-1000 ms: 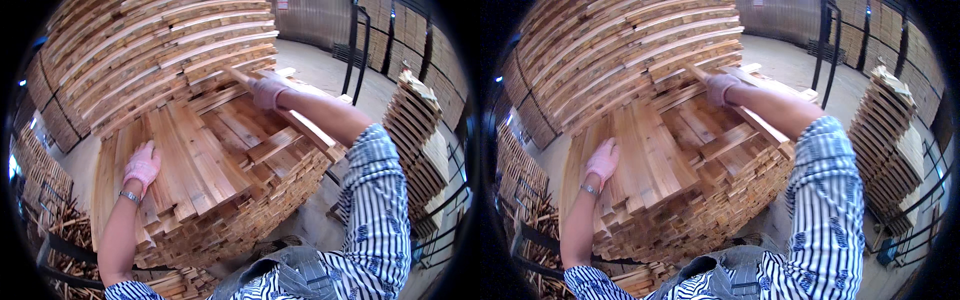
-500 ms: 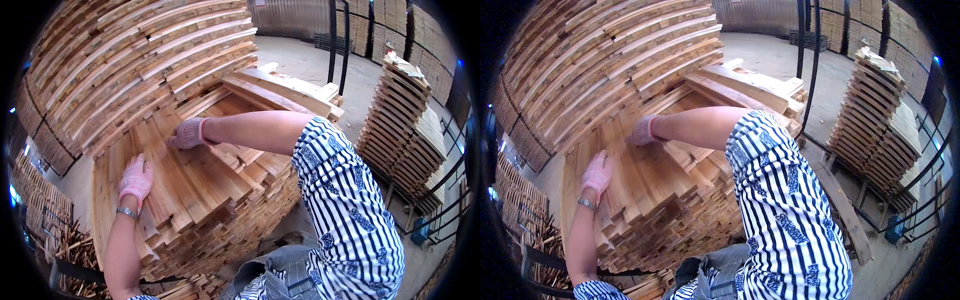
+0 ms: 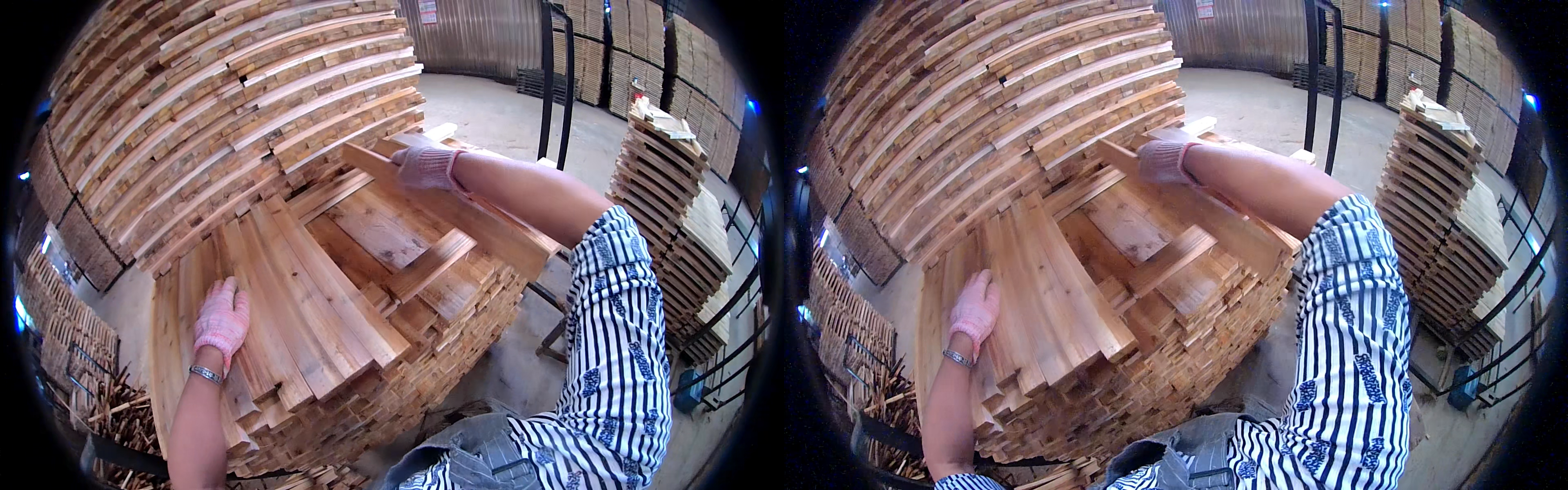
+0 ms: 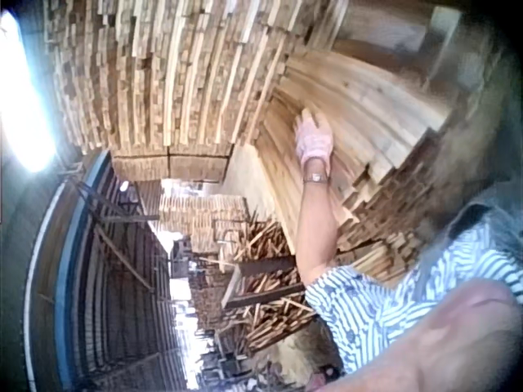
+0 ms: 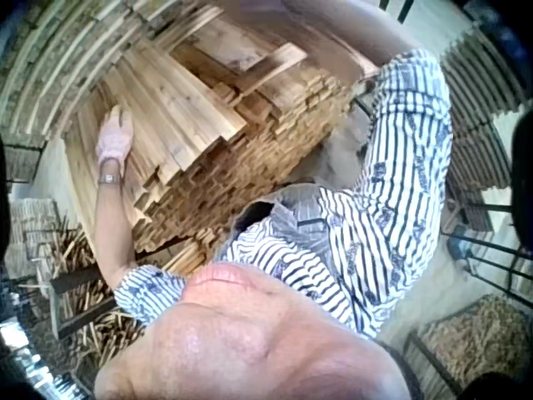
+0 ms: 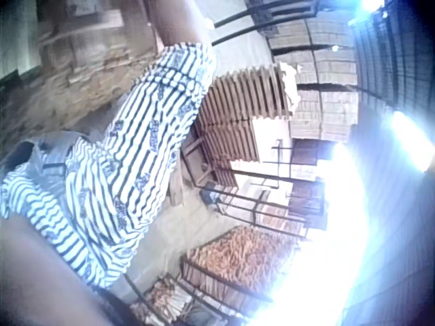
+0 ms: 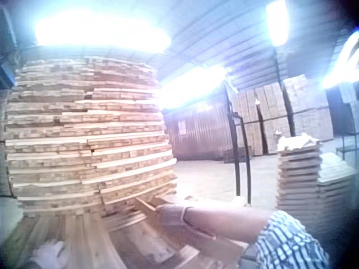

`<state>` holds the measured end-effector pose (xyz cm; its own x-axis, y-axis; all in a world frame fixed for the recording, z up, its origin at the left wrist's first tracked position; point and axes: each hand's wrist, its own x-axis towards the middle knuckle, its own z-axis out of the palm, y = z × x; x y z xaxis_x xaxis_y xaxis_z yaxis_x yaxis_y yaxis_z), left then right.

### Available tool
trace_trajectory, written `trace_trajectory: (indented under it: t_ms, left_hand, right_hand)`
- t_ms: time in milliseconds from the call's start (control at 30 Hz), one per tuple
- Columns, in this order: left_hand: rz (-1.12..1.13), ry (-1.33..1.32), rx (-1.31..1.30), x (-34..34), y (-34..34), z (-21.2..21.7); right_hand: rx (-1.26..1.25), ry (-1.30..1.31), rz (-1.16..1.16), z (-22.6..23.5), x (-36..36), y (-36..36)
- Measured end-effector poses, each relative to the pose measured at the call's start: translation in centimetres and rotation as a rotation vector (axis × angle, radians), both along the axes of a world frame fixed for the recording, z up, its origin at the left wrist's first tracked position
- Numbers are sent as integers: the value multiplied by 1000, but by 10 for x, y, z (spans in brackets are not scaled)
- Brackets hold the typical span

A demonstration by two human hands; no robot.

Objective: The person picks up bundles of wooden planks from a large stack and carries them to a nearby metal rack. They place the planks onto the rack, arranging them vertically in a row.

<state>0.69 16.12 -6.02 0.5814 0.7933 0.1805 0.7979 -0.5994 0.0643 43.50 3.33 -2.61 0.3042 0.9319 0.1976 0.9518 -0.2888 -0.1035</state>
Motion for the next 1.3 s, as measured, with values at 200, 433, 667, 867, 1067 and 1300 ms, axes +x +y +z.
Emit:
trace_trajectory:
  t_ms: [200,433,667,867,1067,1300]
  left_hand:
    - [-12,-4,-10,0,5,-1]
    - [30,-33,48,-14,0,-1]
    - [-31,-29,30,6,3,-1]
    - [-71,-110,1,-4,-7,0]
    - [-31,-139,13,-1,-13,3]
    - [9,-75,24,-4,5,-1]
  right_hand:
    - [188,-457,724,-61,-58,68]
    - [68,-538,782,-50,-98,89]
    - [121,617,685,-89,-91,125]
    - [17,305,182,-34,-134,71]
    - [-40,111,-78,21,12,-47]
    - [-75,226,-83,28,21,-55]
